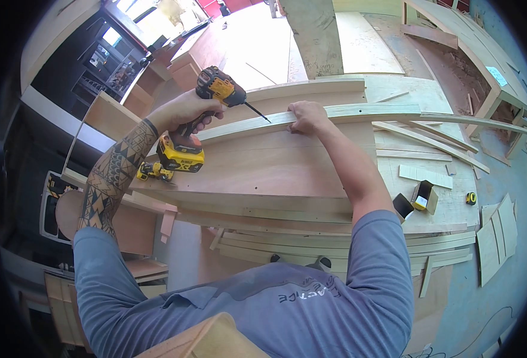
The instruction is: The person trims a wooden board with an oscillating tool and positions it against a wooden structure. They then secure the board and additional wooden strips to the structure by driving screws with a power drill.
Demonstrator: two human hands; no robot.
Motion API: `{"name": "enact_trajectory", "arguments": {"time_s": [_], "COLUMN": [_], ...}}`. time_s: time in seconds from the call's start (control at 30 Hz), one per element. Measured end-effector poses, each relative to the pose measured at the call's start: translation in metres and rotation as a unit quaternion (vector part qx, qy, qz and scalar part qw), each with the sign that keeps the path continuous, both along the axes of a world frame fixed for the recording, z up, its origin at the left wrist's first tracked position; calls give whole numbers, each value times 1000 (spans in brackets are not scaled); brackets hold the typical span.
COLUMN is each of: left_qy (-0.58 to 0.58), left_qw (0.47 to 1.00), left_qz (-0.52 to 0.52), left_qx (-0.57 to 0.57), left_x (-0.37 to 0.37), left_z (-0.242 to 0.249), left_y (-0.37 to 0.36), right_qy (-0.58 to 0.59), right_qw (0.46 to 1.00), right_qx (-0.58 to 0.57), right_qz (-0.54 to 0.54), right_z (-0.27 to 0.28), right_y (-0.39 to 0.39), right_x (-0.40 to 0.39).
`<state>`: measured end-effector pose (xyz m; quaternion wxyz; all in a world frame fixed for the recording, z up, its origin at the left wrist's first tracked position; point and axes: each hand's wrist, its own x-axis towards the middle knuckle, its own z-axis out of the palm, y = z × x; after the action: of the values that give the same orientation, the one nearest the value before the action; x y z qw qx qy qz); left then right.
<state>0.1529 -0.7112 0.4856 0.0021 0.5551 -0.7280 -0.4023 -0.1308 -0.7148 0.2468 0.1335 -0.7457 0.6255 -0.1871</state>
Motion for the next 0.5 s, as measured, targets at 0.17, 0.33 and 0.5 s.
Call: {"name": "enact_trajectory", "arguments": {"time_s": [0.17,0.33,0.5], "left_qy": [-71,-82,-92], "left_qw": [997,996,995], "left_qz": [-16,-23,-29], "left_qx": [-13,-18,-11], "left_x": [-9,-12,-13], "left_z": [1,-1,-3], "left_y": [1,-2,-6], "right_qy": [-4,-8,-4], "right_qw": [1000,1000,1000], "right_qx": [21,16,8], "right_qz": [11,13,17], "right_z": [-3,-5,-6], "right_y": [-3,-1,-3], "right_x": [-3,-2,0]}}
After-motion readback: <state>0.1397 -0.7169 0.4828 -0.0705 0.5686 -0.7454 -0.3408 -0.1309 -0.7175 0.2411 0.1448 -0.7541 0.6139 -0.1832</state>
